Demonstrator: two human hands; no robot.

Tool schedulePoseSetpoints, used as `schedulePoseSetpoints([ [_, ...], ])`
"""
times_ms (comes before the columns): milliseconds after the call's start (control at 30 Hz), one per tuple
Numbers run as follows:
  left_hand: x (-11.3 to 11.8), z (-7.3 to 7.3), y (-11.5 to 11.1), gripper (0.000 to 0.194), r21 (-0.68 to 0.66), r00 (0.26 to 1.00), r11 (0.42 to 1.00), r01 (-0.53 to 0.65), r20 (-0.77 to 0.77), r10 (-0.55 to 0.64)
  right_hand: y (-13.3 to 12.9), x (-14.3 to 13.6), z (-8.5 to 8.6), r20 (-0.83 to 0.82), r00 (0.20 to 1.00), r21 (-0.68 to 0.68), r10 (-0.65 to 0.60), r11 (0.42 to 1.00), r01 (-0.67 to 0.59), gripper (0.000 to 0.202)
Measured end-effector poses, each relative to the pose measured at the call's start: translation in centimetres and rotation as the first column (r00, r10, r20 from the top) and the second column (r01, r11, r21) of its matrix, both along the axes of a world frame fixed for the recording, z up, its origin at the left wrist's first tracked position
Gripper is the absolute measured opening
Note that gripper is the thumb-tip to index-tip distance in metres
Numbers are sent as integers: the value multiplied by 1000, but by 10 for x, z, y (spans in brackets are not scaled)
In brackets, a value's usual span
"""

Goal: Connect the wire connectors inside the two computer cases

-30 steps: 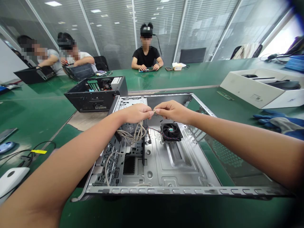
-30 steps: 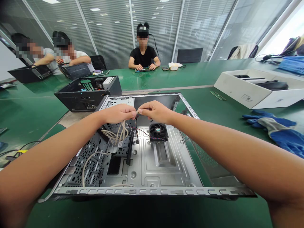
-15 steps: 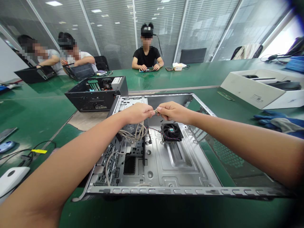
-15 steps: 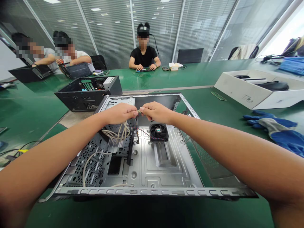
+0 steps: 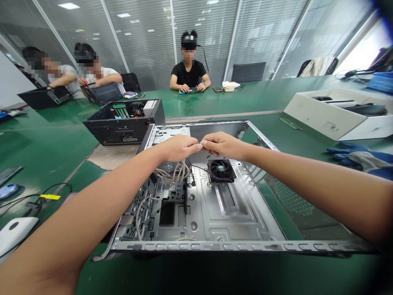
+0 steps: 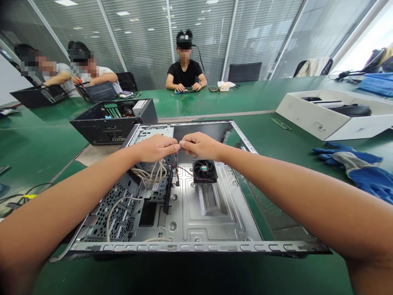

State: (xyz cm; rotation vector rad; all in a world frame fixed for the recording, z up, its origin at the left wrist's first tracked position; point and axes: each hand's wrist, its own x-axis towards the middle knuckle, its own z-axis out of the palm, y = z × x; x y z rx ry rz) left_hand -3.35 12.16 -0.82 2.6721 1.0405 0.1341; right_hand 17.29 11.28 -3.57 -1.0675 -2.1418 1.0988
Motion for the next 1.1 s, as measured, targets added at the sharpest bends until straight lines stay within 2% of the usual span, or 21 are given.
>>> schedulePoseSetpoints([
  [167,-1,0,1,35,-6,1000,1000,31,-3,-31,-1,-1,1,50,999,81,4,997,-8,26],
  [267,0,0,1,34,16,1000,999,27,-8,-27,0,-1,1,35,999,75,23,997,-25,28],
  [400,2,1,0,34,45,1000,999,17,-16,-17,1,1,1,-49,998,-59,49,997,-52,31],
  [533,4,4,-2,33,46,1000,999,2,-25,-1,2,2,-2,-147,989,-203,20,978,-50,32],
  [667,4,3,-2,33,47,1000,999,4,-27,-3,1,1,-3,-177,984,-270,-4,962,-45,30],
  [833,3,2,-1,34,16,1000,1000,-8,-22,8,-1,0,-1,-135,991,-176,3,984,-27,28],
  [967,2,1,-1,36,-26,1000,1000,-12,-5,12,-1,-1,1,-118,991,-133,-58,990,42,19],
  [1100,2,1,-1,37,53,999,999,7,-36,-6,-1,0,2,-103,994,-111,-21,994,10,24],
])
